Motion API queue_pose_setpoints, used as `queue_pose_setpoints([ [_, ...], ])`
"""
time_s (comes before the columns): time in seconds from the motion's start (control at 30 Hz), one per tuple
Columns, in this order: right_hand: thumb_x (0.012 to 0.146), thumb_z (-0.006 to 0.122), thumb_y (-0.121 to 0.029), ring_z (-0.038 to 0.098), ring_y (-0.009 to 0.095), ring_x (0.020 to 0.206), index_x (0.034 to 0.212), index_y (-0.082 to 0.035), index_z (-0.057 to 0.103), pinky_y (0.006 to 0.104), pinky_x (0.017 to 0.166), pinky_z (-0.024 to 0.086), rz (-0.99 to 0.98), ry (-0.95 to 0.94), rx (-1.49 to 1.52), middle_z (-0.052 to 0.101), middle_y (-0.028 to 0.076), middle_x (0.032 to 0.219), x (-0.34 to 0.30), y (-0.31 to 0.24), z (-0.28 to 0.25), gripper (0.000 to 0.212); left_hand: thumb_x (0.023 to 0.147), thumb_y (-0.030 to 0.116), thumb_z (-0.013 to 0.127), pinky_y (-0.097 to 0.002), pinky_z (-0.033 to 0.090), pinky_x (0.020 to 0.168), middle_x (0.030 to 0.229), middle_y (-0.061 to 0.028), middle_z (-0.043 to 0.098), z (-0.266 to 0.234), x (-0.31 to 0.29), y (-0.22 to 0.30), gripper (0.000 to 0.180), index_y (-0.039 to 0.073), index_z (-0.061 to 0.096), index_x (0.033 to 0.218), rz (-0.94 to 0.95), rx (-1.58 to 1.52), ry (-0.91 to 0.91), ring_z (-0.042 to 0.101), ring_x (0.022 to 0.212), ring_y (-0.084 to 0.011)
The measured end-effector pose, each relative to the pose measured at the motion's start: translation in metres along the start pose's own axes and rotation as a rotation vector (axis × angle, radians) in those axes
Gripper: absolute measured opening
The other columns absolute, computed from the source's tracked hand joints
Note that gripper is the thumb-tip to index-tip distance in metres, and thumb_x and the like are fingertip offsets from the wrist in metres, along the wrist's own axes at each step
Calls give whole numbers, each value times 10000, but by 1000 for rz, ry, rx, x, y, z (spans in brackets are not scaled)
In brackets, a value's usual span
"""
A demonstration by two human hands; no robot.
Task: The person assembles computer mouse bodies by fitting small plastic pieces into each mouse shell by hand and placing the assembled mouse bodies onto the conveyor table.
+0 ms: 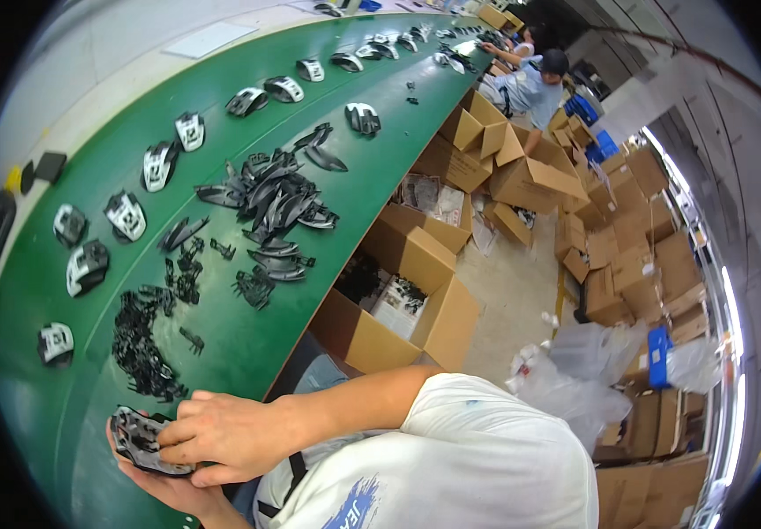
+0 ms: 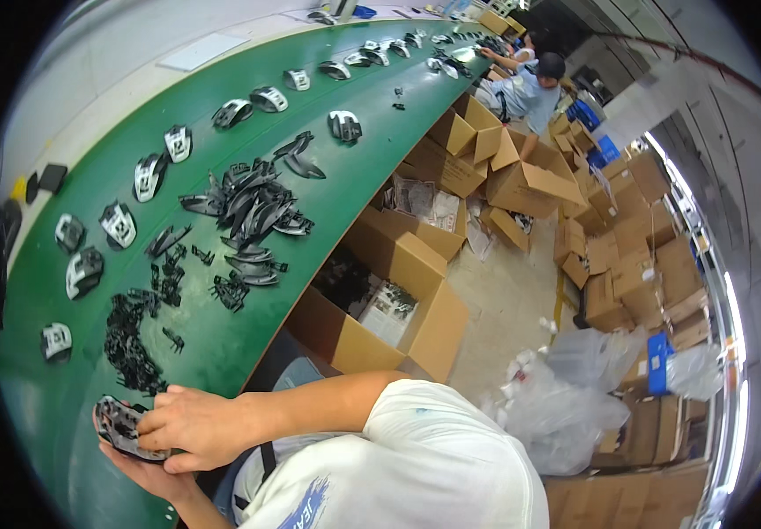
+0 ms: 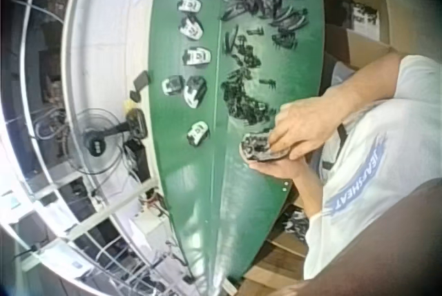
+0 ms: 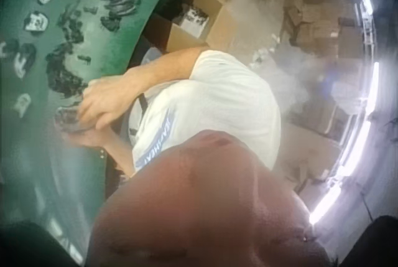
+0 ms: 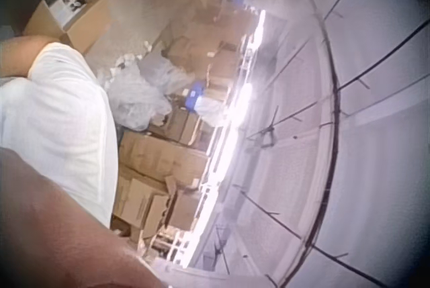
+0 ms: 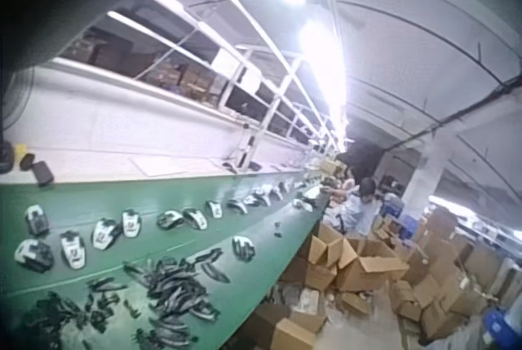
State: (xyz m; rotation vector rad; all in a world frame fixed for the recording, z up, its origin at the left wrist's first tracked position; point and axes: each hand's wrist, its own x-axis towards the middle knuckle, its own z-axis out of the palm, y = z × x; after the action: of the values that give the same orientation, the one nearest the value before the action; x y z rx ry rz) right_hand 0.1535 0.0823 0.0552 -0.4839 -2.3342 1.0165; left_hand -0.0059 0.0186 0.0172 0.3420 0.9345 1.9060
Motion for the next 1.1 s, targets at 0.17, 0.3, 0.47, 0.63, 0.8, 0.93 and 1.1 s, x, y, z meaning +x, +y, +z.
queue_pose_setpoints([
  [0.17, 898, 761, -268, 613, 278, 1113, 1324, -78, 731, 417, 947, 435, -2, 16, -21, 676, 89, 1314, 0, 2, -4, 468, 1167, 515, 274, -449, 444, 1176, 1499, -109, 553, 27, 0, 2, 631, 96, 376, 1626, -12, 43, 61, 553, 1366, -266],
  [0.3, 878, 762, -272, 622, 276, 1130, 1317, -77, 746, 434, 988, 410, 8, -54, 46, 680, 92, 1288, 3, 11, -8, 480, 1161, 520, 331, -434, 467, 1147, 1486, -108, 560, 22, 0, -6, 615, 106, 403, 1610, -6, 28, 77, 568, 1345, -266],
  [0.47, 863, 771, -301, 655, 273, 1140, 1286, -48, 761, 455, 1040, 378, 6, -162, 188, 701, 106, 1259, 2, 30, -9, 493, 1159, 527, 354, -428, 474, 1138, 1497, -105, 552, 19, -5, -15, 612, 101, 422, 1593, -49, 72, 72, 559, 1361, -267],
  [0.63, 870, 782, -274, 648, 267, 1141, 1256, -46, 768, 450, 1039, 387, -59, -32, 138, 713, 101, 1238, 1, 22, 13, 448, 1158, 523, 371, -432, 477, 1143, 1508, -99, 548, 22, -5, -1, 603, 111, 422, 1595, -66, -13, 112, 561, 1358, -268],
  [0.8, 876, 772, -224, 614, 290, 1093, 1273, -26, 730, 499, 1067, 389, -110, 222, 3, 682, 115, 1335, 1, 16, 31, 445, 1150, 545, 378, -467, 465, 1151, 1496, -99, 559, 19, 5, 5, 616, 127, 424, 1599, 10, 12, 77, 559, 1346, -274],
  [0.93, 843, 776, -193, 617, 303, 1067, 1217, 5, 738, 524, 1100, 375, -176, 250, 27, 706, 129, 1314, 19, 16, 40, 424, 1132, 581, 391, -472, 443, 1176, 1499, -118, 559, 32, -4, 18, 668, 117, 419, 1612, -2, -16, 148, 553, 1362, -291],
  [1.1, 819, 795, -197, 620, 304, 1030, 1186, 8, 752, 529, 1118, 364, -255, 241, -37, 741, 112, 1230, 19, 15, 37, 422, 1140, 565, 372, -460, 454, 1168, 1497, -117, 563, 22, 9, 11, 659, 104, 422, 1608, -49, -13, 60, 559, 1359, -280],
])
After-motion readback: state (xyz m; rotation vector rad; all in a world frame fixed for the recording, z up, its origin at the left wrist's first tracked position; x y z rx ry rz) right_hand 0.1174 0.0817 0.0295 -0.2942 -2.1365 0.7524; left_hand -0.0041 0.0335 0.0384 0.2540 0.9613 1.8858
